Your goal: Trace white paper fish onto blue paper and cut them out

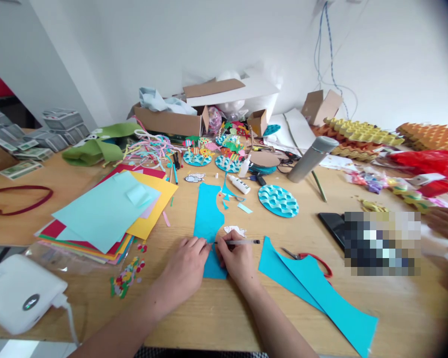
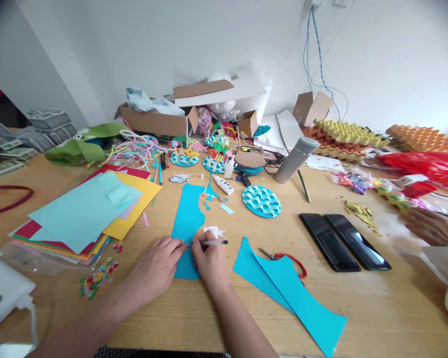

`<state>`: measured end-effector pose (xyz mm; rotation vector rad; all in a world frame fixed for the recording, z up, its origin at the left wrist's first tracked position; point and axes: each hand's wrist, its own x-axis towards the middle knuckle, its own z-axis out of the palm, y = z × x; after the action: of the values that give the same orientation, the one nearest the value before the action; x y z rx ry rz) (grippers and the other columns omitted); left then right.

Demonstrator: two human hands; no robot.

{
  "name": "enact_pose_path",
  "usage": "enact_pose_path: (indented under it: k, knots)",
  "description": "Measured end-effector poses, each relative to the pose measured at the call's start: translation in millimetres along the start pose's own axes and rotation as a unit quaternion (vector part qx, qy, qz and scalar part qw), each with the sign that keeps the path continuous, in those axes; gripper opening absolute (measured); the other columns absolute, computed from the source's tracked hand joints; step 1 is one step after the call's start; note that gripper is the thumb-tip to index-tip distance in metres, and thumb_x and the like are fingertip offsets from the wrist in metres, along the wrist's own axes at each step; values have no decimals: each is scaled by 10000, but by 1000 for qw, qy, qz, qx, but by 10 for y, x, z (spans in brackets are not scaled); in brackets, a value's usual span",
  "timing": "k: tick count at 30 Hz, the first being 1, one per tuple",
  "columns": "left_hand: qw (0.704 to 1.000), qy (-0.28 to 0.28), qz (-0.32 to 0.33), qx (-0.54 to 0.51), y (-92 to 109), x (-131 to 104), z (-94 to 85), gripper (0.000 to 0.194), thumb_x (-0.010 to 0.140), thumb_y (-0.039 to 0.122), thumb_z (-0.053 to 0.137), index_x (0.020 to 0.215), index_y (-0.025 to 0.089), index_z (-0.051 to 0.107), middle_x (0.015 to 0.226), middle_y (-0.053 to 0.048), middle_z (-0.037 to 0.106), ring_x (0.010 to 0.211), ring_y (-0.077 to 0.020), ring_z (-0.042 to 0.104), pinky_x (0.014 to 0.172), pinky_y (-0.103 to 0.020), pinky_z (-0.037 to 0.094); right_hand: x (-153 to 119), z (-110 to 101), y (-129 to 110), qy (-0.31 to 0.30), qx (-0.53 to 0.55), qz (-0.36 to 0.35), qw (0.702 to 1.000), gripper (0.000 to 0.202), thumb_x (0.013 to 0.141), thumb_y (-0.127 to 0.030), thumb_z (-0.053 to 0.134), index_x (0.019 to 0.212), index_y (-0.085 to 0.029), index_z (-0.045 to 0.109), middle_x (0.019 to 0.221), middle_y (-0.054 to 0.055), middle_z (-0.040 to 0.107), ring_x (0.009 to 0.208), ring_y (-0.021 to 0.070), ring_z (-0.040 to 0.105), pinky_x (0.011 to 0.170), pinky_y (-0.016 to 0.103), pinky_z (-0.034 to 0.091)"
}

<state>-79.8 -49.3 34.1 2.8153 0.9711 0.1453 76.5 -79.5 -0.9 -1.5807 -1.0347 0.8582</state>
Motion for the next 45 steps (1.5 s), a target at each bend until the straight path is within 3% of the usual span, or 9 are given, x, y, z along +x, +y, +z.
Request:
enact_pose_path:
  k: [7,26,45]
  knots:
    - [1000,-4,-2,-2,-2,-2,12,342,895,89,420,1192,147,581,1127,-109,603,1032,-266,530,890,-427,448,-19,-13,-9,0,-20,-2,1000,239,844,-378,548,687,-228,447,526,-54,497,375,102,438,355,206,340]
    - [1000,1,-2,-25,-9,5,-52,356,905,84,407,1204,149,587,1089,-99,614,1020,-248,538,903,-410,453,-36,-29,-40,-6,-84,-87,993,245,846,-358,542,654,-217,485,593,-10,538,542,141,482,492,244,361]
    - [999,1,-1,-41,-34,0,-45,352,874,60,426,1163,154,604,1102,-88,624,1029,-244,537,928,-405,439,-28,-32,-11,-11,-85,-87,993,245,848,-354,553,655,-215,495,600,-13,535,556,142,482,518,254,374]
